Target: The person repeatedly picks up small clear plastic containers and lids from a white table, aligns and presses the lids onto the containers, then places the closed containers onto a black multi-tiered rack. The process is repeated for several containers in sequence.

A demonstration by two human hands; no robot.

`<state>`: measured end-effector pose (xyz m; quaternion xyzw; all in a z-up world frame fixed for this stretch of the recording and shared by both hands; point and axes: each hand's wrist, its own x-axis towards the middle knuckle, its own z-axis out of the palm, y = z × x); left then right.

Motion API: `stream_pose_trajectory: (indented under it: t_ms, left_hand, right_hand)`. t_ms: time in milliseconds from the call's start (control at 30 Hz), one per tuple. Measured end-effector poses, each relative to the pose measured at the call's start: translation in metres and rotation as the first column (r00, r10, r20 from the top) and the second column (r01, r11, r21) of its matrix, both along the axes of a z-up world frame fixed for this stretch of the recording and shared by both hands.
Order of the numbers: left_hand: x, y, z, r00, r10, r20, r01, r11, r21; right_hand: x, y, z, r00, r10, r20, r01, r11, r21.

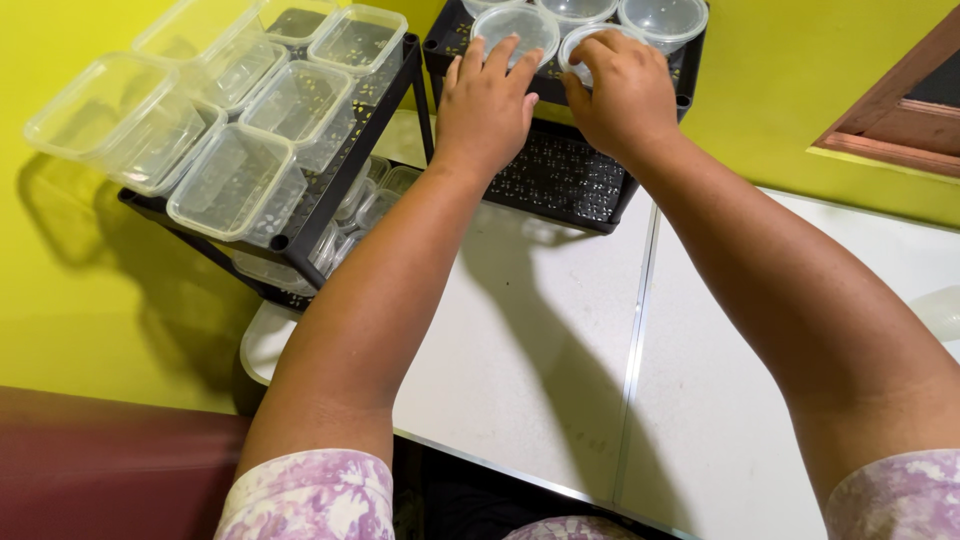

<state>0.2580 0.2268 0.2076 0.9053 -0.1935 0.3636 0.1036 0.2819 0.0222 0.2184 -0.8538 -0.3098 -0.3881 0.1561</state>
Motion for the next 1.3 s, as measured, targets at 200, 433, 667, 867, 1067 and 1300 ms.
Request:
stream_pose_trajectory:
  t_ms: [200,433,667,867,1067,1300]
  left_hand:
    - [0.002,0.002,-0.003,1.0,-0.021,-0.005,0.021,0.998,-0.058]
    - [0.0,0.001,0.004,1.0,-0.013,-0.012,0.012,0.998,-0.063]
    - [-0.003,0.0,0.005,0.997,0.016,-0.074,-0.019,0.999,-0.04]
    - [-0.007,-0.001,0.01,0.992,0.029,-0.124,-0.031,0.999,-0.017]
    - [-0.007,-0.004,0.018,0.981,0.074,-0.178,-0.068,0.997,0.041]
    - [-0.007,-0.004,0.026,0.942,0.137,-0.306,-0.103,0.987,0.126]
  right_hand:
    - [-0.004,-0.001,0.001,0.994,0.041,-0.1,-0.036,0.998,0.047]
    - [0.0,0.0,0.0,0.999,-0.008,-0.04,0.008,1.0,-0.013]
    - [-0.006,-0.003,-0.001,0.989,-0.055,-0.136,0.05,0.998,-0.035]
    - [-0.012,-0.005,0.004,0.984,-0.092,-0.154,0.08,0.993,-0.082]
    - [-0.019,-0.002,0.002,0.981,-0.094,-0.167,0.088,0.995,-0.043]
    - [-0.022,-0.004,0.0,0.99,-0.064,-0.127,0.056,0.997,-0.059]
